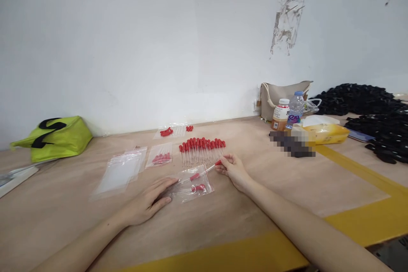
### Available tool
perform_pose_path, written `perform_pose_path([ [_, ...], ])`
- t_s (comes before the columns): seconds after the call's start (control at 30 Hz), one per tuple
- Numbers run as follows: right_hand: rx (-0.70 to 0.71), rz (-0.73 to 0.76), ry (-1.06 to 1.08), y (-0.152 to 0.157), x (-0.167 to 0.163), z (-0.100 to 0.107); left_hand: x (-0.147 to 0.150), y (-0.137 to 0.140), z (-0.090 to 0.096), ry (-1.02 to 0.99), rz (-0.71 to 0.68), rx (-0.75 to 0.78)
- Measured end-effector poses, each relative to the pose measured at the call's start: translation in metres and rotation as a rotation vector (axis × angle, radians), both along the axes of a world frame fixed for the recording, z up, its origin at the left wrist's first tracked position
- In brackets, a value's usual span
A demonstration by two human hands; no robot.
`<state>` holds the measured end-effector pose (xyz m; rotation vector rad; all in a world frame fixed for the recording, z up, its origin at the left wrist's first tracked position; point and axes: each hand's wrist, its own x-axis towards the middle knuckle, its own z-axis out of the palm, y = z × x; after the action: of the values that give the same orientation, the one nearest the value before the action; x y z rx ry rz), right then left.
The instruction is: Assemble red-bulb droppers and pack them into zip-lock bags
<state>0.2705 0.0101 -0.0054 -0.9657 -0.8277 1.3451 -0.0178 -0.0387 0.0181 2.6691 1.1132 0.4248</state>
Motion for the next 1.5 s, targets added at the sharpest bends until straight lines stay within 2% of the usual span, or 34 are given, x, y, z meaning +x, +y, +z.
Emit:
perform_pose_path([
  [0.1,0.059,0.101,-0.240,-0.005,0.001,0.001,0.000,0.000,0.000,-0.004,0.009,-0.007],
  [0.2,0.210,0.121,-0.570,-0.007,0.001,0.000,0.001,0.000,0.000,-0.009,0.008,-0.004],
  [0.3,0.306,0.145,-0.786,-0.007,-0.003,-0.005,0.001,0.000,0.000,-0.007,0.002,0.000],
  [0.43,0.432,0.216,-0.915,-0.012,-0.011,-0.007,0.000,0.002,-0.001,-0.007,-0.007,0.004],
  [0.5,0.492,0.281,-0.903,-0.016,-0.013,-0.007,0.000,0.002,-0.002,-0.011,-0.010,0.010],
  [0.57,0.480,0.319,-0.856,-0.015,-0.011,-0.007,0.000,0.001,-0.002,-0.015,-0.015,0.012],
  [0.63,0.421,0.273,-0.845,-0.008,-0.006,-0.007,0.001,0.000,-0.001,-0.025,-0.026,0.012],
  [0.7,0.372,0.165,-0.897,0.008,0.002,-0.005,0.002,-0.001,0.001,-0.046,-0.042,0.011],
  [0.77,0.342,0.059,-1.028,0.031,0.011,0.000,0.003,-0.001,0.003,-0.061,-0.059,0.011],
  [0.83,0.330,-0.032,-1.267,0.055,0.016,0.007,0.004,0.000,0.004,-0.049,-0.072,0.014],
  [0.93,0.324,-0.089,-1.377,0.087,0.013,0.018,0.004,0.000,0.003,-0.003,-0.083,0.037],
  [1.07,0.297,-0.170,-1.460,0.113,-0.003,0.021,0.003,-0.001,0.002,0.057,-0.083,0.084],
  [1.23,0.254,-0.199,-1.461,0.130,-0.018,0.019,0.003,-0.003,0.002,0.091,-0.077,0.117],
  [1.4,0.201,-0.143,-1.310,0.135,-0.015,0.028,0.001,-0.001,0.000,0.088,-0.039,0.084],
  [1.5,0.186,-0.119,-1.150,0.124,-0.005,0.040,0.000,0.000,-0.002,0.081,-0.035,0.075],
])
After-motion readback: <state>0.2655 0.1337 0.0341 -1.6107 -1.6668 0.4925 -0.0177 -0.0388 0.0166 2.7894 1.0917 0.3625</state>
